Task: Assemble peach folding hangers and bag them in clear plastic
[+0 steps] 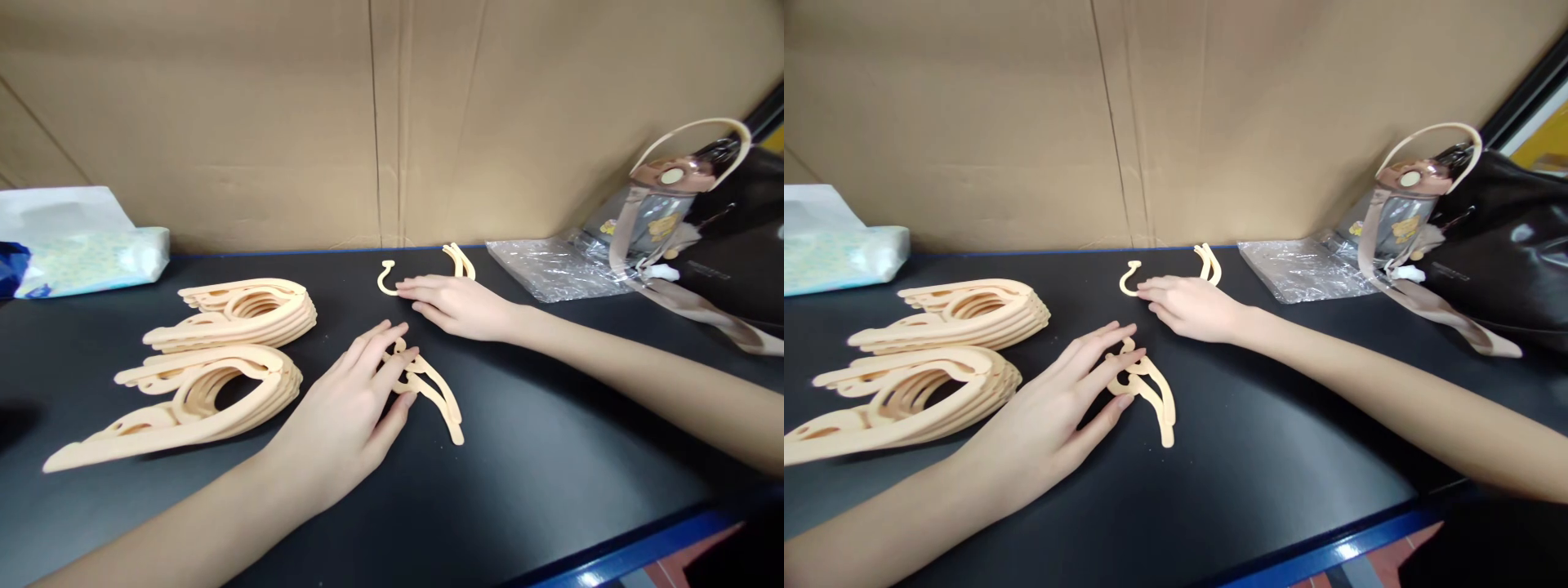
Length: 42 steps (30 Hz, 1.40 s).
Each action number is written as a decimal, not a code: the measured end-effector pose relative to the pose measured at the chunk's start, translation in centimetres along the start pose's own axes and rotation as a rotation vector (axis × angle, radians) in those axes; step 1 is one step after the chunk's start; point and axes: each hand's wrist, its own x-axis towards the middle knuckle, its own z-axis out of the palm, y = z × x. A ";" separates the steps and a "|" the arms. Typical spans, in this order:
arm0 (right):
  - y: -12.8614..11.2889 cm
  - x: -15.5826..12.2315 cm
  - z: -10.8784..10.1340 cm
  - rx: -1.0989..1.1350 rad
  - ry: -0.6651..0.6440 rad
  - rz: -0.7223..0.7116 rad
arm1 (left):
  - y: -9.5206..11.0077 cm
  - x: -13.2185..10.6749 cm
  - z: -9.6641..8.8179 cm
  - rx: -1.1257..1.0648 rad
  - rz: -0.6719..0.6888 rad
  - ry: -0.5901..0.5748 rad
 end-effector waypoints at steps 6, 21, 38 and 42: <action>-2.4 -5.3 -1.2 0.123 0.095 -0.088 | -0.1 -0.2 0.2 0.026 -0.022 0.049; -2.9 -6.2 -1.6 0.319 0.134 -0.051 | -0.3 -0.1 0.0 -0.014 -0.035 -0.091; 0.9 -6.2 -0.4 -0.157 0.061 0.436 | -0.3 -0.1 0.0 0.000 -0.022 -0.076; 0.8 -6.1 -0.4 -0.118 0.071 0.434 | -0.3 -0.1 0.0 -0.009 -0.029 -0.079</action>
